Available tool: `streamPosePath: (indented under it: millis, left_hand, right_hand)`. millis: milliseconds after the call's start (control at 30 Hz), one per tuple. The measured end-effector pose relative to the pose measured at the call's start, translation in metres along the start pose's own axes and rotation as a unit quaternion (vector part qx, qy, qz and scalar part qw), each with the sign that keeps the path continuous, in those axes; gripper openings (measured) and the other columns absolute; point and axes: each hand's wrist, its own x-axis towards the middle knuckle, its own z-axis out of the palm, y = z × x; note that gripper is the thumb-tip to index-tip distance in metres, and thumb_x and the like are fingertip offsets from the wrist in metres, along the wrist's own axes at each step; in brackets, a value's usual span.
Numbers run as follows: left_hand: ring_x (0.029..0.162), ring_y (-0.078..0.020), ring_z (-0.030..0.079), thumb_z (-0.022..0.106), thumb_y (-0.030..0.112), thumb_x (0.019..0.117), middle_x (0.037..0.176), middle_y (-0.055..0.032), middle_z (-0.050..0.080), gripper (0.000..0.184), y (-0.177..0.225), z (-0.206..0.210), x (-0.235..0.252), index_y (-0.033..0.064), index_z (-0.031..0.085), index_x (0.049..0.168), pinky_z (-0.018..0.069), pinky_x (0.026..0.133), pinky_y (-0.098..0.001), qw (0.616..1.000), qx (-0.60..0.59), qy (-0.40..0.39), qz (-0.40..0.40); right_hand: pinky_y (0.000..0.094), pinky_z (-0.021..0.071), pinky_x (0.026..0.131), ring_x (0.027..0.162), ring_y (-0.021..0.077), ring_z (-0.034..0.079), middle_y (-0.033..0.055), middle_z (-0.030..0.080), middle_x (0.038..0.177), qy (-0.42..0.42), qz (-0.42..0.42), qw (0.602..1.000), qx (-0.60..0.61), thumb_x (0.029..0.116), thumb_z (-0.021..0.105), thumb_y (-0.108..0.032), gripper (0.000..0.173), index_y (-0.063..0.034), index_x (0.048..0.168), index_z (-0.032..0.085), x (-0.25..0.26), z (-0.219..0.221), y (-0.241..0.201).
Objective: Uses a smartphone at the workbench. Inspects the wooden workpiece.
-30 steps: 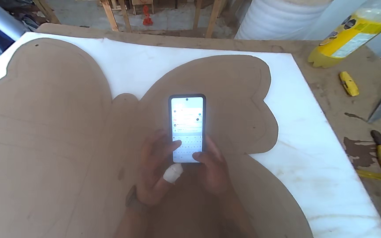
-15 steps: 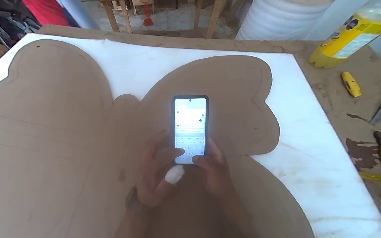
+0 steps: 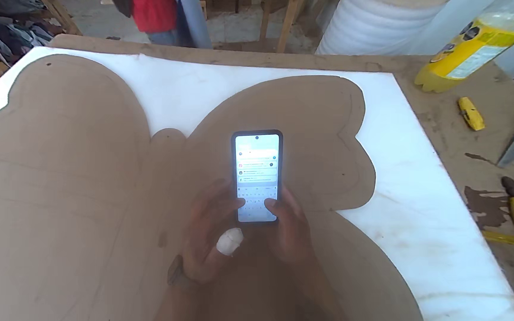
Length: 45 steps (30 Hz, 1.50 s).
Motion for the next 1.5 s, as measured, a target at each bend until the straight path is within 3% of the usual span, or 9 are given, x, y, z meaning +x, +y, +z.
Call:
streamPosePath:
  millis: [100,233,300,400,467,1033,1233,1400,1500]
  left_hand:
    - [0.139,-0.0365,0.048,0.05,0.056,0.1004,0.153,-0.0167,0.047,0.057,0.0001,0.0019,-0.0003,0.0115,0.067,0.131,0.0497,0.111,-0.0536,1.0,-0.012,-0.002,0.002]
    - [0.138,-0.0369,0.049,0.05,0.056,0.1004,0.153,-0.0172,0.047,0.057,-0.0005,0.002,-0.0008,0.0106,0.068,0.13,0.0501,0.111,-0.0538,1.0,-0.018,0.002,0.003]
    - [0.139,-0.0365,0.048,0.05,0.056,0.1006,0.154,-0.0173,0.046,0.057,-0.0008,0.0011,-0.0013,0.0104,0.067,0.13,0.0503,0.11,-0.0528,1.0,-0.022,0.002,0.0]
    - [0.14,-0.0364,0.047,0.051,0.056,0.1002,0.154,-0.0173,0.045,0.058,-0.0004,0.0006,-0.0013,0.0096,0.067,0.131,0.0495,0.111,-0.0521,0.999,-0.037,0.002,-0.005]
    - [0.139,-0.0368,0.047,0.052,0.056,0.0996,0.154,-0.0179,0.044,0.058,-0.0005,0.0003,-0.0009,0.0094,0.067,0.13,0.0501,0.111,-0.0524,0.999,-0.04,0.0,-0.004]
    - [0.135,-0.0343,0.053,0.054,0.048,0.1024,0.154,-0.0165,0.046,0.047,0.0008,0.0008,0.002,0.0106,0.07,0.126,0.054,0.108,-0.0503,1.0,-0.007,0.002,-0.002]
    - [0.136,-0.0351,0.052,0.045,0.053,0.104,0.153,-0.0167,0.048,0.054,0.0005,-0.0022,-0.0009,0.0105,0.071,0.124,0.0523,0.109,-0.0513,1.0,0.004,0.016,0.003]
    - [0.137,-0.0362,0.051,0.047,0.055,0.1026,0.153,-0.0182,0.048,0.057,-0.0012,-0.0037,-0.0013,0.0087,0.071,0.126,0.0518,0.11,-0.0521,1.0,-0.004,0.008,0.005]
    - [0.138,-0.038,0.051,0.05,0.056,0.101,0.153,-0.0191,0.048,0.057,-0.0015,-0.0021,-0.0006,0.0084,0.07,0.126,0.0514,0.11,-0.0539,1.0,-0.02,0.002,0.011]
  right_hand:
    - [0.0424,0.0637,0.078,0.103,0.024,0.071,0.0131,0.066,0.125,0.028,0.0,1.0,-0.005,0.107,0.049,-0.027,0.041,-0.0191,0.148,0.05,0.0006,0.002,-0.0004]
    - [0.0441,0.0625,0.079,0.105,0.023,0.069,0.0112,0.065,0.128,0.017,0.007,1.0,0.017,0.1062,0.045,-0.028,0.043,-0.0209,0.148,0.05,0.0012,-0.0002,0.0008]
    - [0.0449,0.0629,0.079,0.106,0.0247,0.07,0.0131,0.065,0.128,0.0,0.007,1.0,0.028,0.1036,0.05,-0.022,0.046,-0.02,0.149,0.048,0.0007,-0.001,0.0016]
    - [0.0444,0.0634,0.079,0.104,0.0265,0.07,0.015,0.064,0.126,-0.031,0.0,0.999,0.019,0.0913,0.063,-0.006,0.062,-0.0191,0.149,0.045,-0.0009,-0.0016,0.0012]
    - [0.045,0.064,0.076,0.101,0.0278,0.071,0.0152,0.065,0.124,-0.025,0.005,1.0,-0.008,0.0885,0.064,0.0,0.067,-0.0197,0.15,0.044,-0.0016,0.0004,-0.0004]
    - [0.0434,0.0629,0.078,0.105,0.026,0.069,0.0152,0.063,0.128,-0.051,-0.001,0.998,0.026,0.0919,0.06,-0.009,0.062,-0.0186,0.151,0.044,-0.0001,-0.0042,0.0016]
    - [0.0429,0.063,0.078,0.106,0.0242,0.069,0.0136,0.063,0.13,-0.052,0.006,0.997,0.049,0.0925,0.056,-0.009,0.061,-0.0203,0.151,0.043,-0.0012,-0.0032,0.0024]
    - [0.0433,0.062,0.081,0.107,0.0238,0.069,0.0128,0.064,0.13,-0.022,0.015,1.0,0.016,0.0951,0.05,-0.008,0.058,-0.0205,0.152,0.044,-0.001,0.0001,0.0]
    - [0.0422,0.0632,0.077,0.102,0.0253,0.071,0.014,0.066,0.125,-0.002,0.005,1.0,-0.002,0.0954,0.061,-0.013,0.055,-0.0196,0.149,0.047,-0.0018,0.0022,0.0]
